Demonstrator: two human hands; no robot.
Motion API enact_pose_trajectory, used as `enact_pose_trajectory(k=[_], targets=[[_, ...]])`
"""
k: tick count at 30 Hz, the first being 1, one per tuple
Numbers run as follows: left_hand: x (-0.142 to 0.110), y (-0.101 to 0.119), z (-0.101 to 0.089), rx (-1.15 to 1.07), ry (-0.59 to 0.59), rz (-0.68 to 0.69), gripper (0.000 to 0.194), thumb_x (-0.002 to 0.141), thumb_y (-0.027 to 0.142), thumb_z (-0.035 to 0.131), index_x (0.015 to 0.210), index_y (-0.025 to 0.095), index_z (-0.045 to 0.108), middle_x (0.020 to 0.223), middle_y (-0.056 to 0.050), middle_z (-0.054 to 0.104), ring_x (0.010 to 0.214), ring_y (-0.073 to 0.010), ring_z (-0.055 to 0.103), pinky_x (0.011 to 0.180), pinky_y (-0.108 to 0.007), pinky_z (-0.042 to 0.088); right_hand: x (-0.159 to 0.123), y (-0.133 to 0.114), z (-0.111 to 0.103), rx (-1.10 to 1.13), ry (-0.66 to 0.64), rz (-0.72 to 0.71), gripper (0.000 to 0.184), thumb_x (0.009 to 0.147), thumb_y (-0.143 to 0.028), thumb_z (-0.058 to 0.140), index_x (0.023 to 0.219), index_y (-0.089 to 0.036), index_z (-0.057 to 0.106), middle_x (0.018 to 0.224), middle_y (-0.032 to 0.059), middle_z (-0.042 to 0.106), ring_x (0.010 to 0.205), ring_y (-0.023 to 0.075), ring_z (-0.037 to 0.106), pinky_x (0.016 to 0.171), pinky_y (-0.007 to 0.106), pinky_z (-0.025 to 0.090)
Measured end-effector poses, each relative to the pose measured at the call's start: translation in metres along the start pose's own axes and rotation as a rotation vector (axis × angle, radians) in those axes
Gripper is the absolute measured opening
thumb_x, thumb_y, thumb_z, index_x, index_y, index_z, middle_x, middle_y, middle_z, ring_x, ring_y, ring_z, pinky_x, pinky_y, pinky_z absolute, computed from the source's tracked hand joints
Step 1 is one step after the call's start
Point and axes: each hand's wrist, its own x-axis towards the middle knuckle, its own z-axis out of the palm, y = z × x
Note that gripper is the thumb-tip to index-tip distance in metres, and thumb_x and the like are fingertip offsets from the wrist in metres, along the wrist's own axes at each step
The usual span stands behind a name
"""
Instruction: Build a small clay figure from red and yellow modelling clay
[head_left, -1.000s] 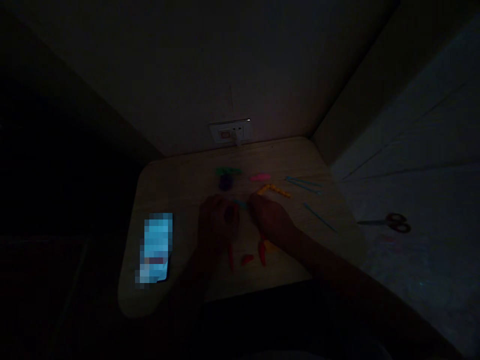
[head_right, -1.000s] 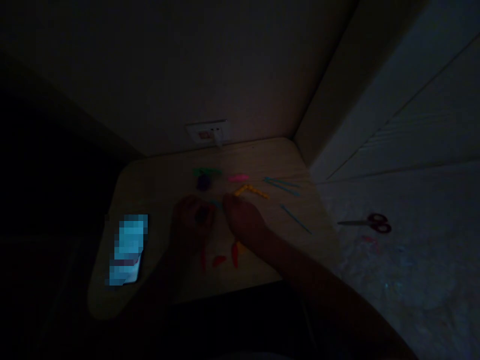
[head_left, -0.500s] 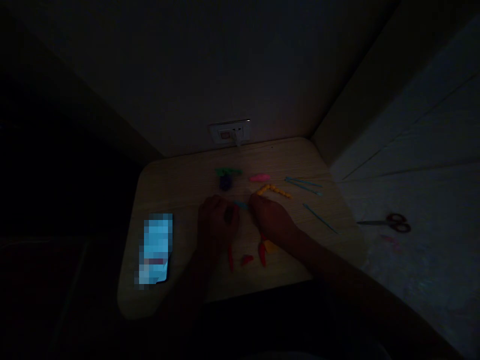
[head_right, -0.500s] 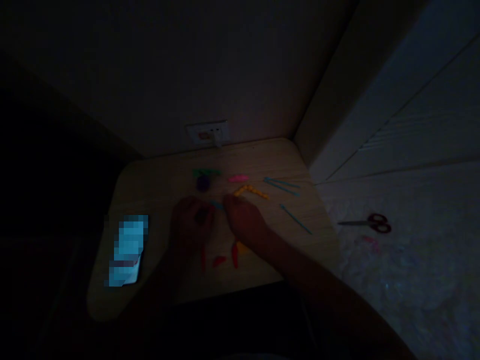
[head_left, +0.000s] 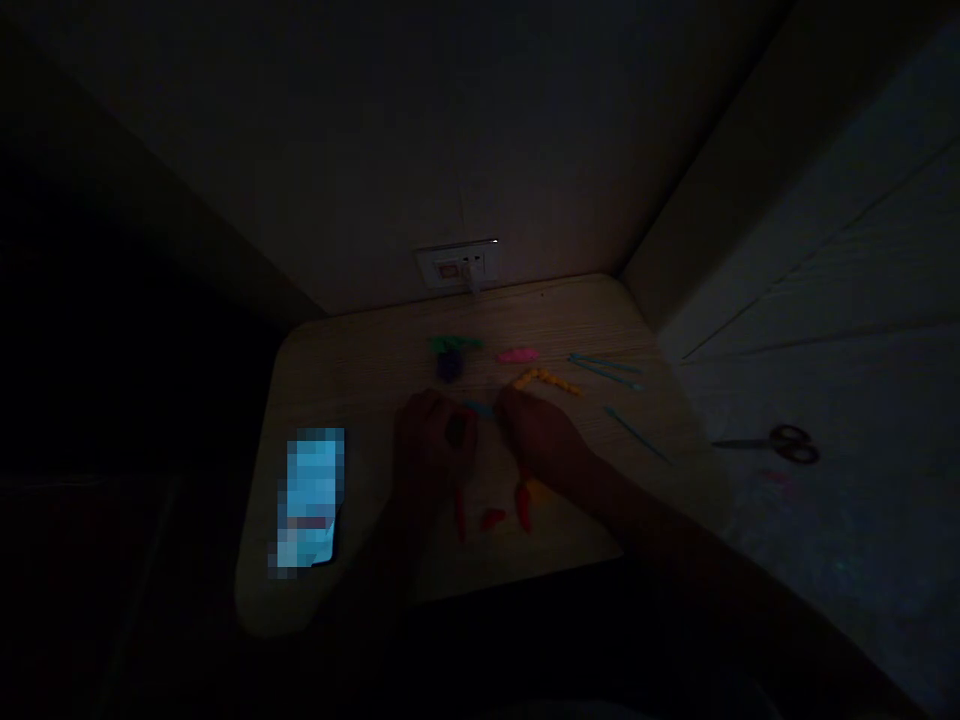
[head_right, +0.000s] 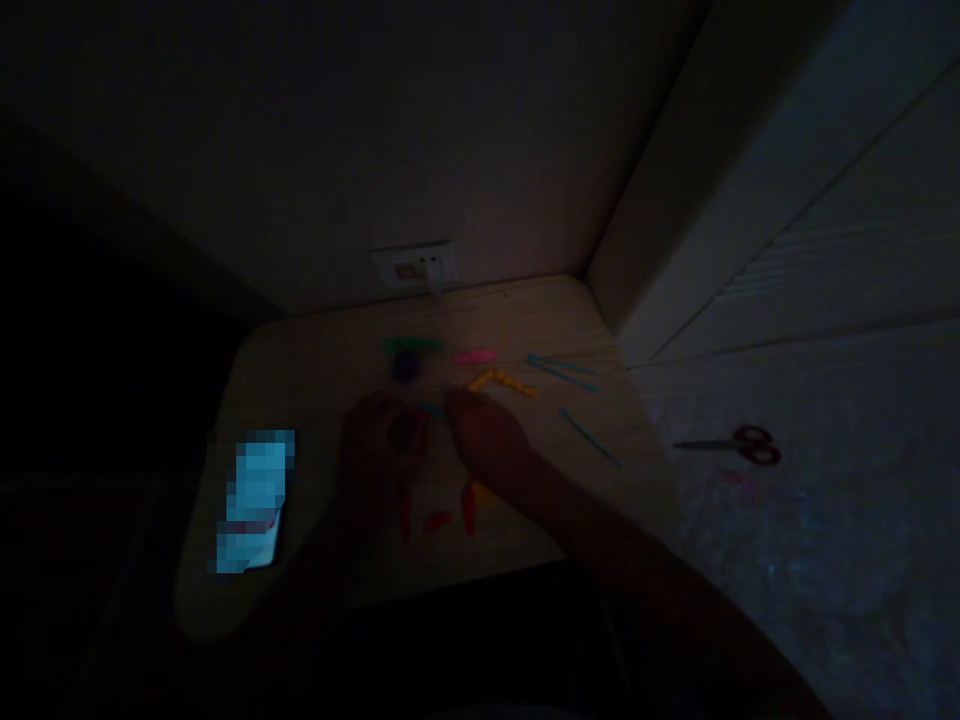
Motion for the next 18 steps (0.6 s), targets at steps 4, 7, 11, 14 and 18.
enact_pose_trajectory(k=[4, 7, 11, 14, 18], targets=[[0.0, 0.0005, -0.0001, -0.013, 0.002, -0.005, 0.011, 0.09, 0.028, 0.066, 0.083, 0.02, 0.064, 0.088, -0.009, 0.065, 0.089, -0.0283, 0.062, 0.084, -0.042, 0.049, -0.0003, -0.0034, -0.0013, -0.031, -0.025, 0.029, 0.023, 0.102, -0.01, 0.042, 0.117, -0.014, 0.059, 0.106, 0.0147, 0.074, 0.088, 0.0251, 0.07, 0.069, 0.031, 0.043], [-0.0002, 0.001, -0.0017, -0.026, -0.002, -0.015, 0.009, 0.089, 0.028, 0.066, 0.086, 0.02, 0.064, 0.091, -0.009, 0.065, 0.09, -0.0285, 0.062, 0.084, -0.042, 0.049, 0.0001, -0.0003, 0.0005, 0.022, 0.017, 0.014, 0.019, 0.104, -0.013, 0.042, 0.114, -0.014, 0.059, 0.104, 0.0135, 0.074, 0.089, 0.0248, 0.069, 0.07, 0.031, 0.043], [-0.0003, 0.0009, -0.0023, -0.033, -0.003, -0.005, 0.013, 0.093, 0.029, 0.063, 0.084, 0.02, 0.065, 0.09, -0.009, 0.066, 0.09, -0.0282, 0.062, 0.084, -0.042, 0.048, -0.0001, 0.0045, 0.0028, 0.095, 0.079, 0.006, 0.018, 0.104, -0.012, 0.042, 0.109, -0.015, 0.059, 0.101, 0.0125, 0.074, 0.09, 0.0238, 0.069, 0.073, 0.03, 0.043], [-0.0004, 0.0, -0.0003, -0.028, 0.006, -0.002, 0.014, 0.093, 0.03, 0.064, 0.083, 0.021, 0.066, 0.088, -0.008, 0.065, 0.089, -0.0277, 0.062, 0.084, -0.042, 0.048, -0.0006, 0.0036, 0.0015, 0.116, 0.082, 0.018, 0.018, 0.102, -0.011, 0.043, 0.108, -0.015, 0.059, 0.1, 0.0122, 0.074, 0.089, 0.0232, 0.069, 0.073, 0.03, 0.043], [-0.0007, 0.0, 0.0011, -0.007, 0.005, -0.006, 0.012, 0.091, 0.03, 0.066, 0.084, 0.02, 0.066, 0.089, -0.008, 0.065, 0.09, -0.0277, 0.063, 0.084, -0.042, 0.049, -0.0007, -0.0001, -0.0006, 0.049, 0.044, 0.04, 0.021, 0.101, -0.011, 0.042, 0.112, -0.015, 0.06, 0.102, 0.0138, 0.074, 0.086, 0.0237, 0.068, 0.07, 0.03, 0.042]])
